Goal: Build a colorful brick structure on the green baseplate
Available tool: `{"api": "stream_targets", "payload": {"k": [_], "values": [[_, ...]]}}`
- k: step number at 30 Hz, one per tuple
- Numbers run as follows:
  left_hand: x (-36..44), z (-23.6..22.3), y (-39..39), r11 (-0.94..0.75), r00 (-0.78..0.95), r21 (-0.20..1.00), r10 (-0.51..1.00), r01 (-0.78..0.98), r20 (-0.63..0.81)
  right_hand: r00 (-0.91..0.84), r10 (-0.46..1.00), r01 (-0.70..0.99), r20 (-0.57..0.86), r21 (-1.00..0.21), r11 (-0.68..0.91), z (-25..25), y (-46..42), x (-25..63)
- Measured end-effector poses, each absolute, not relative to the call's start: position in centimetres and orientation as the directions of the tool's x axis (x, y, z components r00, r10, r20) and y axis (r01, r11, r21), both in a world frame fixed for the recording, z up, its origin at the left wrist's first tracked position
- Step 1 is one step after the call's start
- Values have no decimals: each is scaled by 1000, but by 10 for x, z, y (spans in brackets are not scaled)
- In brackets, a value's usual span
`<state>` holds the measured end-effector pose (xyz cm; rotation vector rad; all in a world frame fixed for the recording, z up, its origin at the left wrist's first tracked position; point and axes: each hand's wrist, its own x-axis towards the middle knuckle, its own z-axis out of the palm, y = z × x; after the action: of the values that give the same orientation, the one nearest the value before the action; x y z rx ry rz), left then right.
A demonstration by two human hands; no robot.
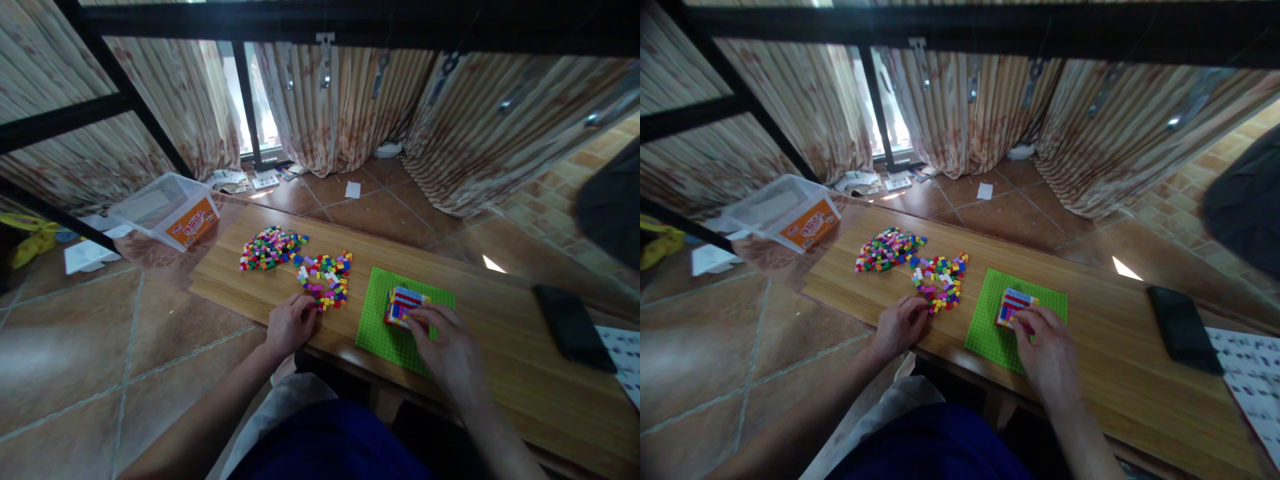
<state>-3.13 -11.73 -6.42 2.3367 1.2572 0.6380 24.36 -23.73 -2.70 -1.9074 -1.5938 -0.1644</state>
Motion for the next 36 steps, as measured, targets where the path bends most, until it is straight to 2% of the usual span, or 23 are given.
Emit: {"api": "stream_targets", "payload": {"k": [3, 6, 11, 20, 26, 32, 36], "values": [[-32, -65, -117, -506, 486, 548, 852, 666, 196, 193, 806, 961, 560, -272, -41, -26, -246, 236], [-32, -65, -117, -505, 485, 546, 853, 668, 195, 138, 809, 986, 572, -159, -56, -29, -254, 226], [-31, -62, -118, -506, 481, 547, 853, 667, 202, 145, 827, 989, 543, -82, -120, -37, -260, 217], [-31, -64, -118, -501, 472, 532, 858, 683, 202, 200, 784, 976, 587, -188, -109, -54, -259, 222], [-32, -68, -116, -513, 481, 531, 851, 674, 211, 215, 766, 973, 606, -203, -112, -60, -257, 226], [-33, -73, -114, -519, 480, 539, 848, 663, 226, 215, 704, 969, 677, -235, -71, -48, -260, 221], [-34, -73, -114, -503, 470, 576, 855, 644, 220, 280, 661, 942, 696, -331, -51, -35, -268, 203]]}}
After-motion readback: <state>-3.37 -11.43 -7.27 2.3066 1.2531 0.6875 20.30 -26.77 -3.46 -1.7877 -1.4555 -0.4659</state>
